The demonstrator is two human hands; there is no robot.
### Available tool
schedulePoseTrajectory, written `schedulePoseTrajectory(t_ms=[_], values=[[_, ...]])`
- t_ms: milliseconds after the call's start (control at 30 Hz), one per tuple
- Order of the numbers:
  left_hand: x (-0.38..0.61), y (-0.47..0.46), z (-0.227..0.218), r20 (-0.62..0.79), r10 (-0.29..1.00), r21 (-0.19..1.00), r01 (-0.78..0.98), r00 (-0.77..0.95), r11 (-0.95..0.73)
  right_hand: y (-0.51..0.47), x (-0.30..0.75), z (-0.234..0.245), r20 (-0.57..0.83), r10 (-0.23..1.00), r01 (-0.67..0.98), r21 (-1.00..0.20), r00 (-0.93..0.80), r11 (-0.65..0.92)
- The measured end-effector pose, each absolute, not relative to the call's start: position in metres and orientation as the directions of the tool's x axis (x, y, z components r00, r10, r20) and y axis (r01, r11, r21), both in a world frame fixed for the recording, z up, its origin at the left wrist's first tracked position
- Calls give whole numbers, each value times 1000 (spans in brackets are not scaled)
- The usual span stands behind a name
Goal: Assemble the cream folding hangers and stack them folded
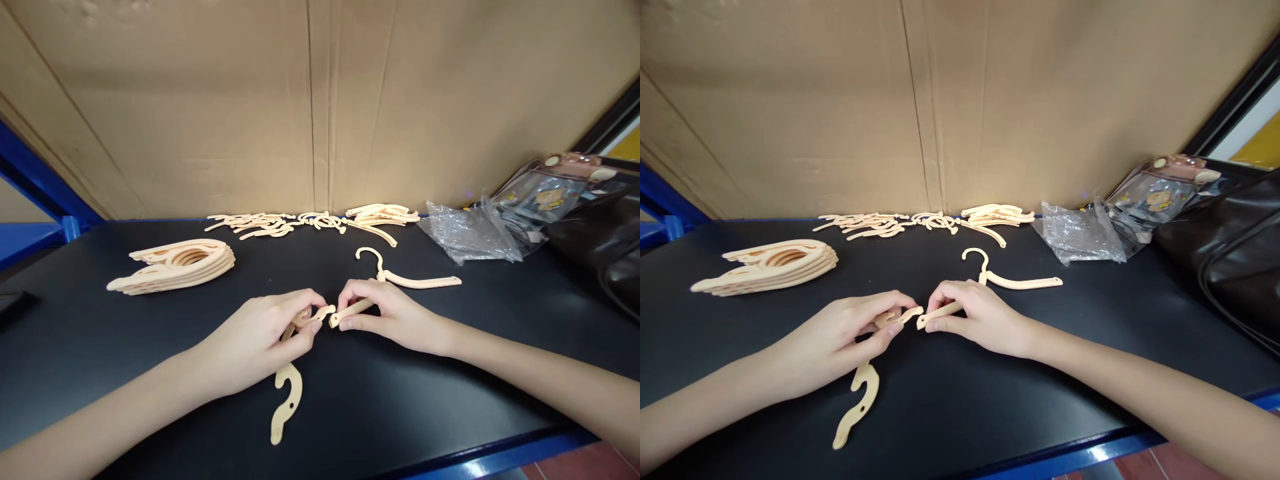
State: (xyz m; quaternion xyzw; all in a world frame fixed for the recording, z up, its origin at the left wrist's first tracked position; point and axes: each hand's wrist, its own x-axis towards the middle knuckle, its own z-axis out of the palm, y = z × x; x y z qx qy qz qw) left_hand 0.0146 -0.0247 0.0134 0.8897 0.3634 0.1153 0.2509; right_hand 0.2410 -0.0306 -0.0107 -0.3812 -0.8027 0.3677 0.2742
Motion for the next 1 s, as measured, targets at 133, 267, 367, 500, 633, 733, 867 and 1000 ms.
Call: schedulePoseTrajectory(t_ms=[133,267,367,500,633,733,867,1000], values=[[15,-25,16,8,657,559,541,754,-628,-32,239,-10,140,813,410,-807,-565,424],[13,-23,15,-16,636,616,508,772,-602,-32,239,-10,136,805,418,-798,-577,434],[11,-22,14,-18,621,637,488,784,-597,-33,239,-10,137,806,415,-800,-576,433],[10,-20,16,-35,595,624,482,803,-614,-33,239,-10,135,810,404,-813,-570,419],[10,-20,18,-17,561,584,464,828,-667,-33,238,-10,142,811,390,-821,-568,417],[10,-21,16,45,562,534,455,826,-712,-33,237,-10,147,819,391,-823,-554,412],[11,-22,15,77,540,438,459,838,-773,-36,237,-8,154,832,405,-816,-534,411],[11,-24,16,110,514,319,460,851,-829,-36,237,-9,185,829,420,-791,-528,444]])
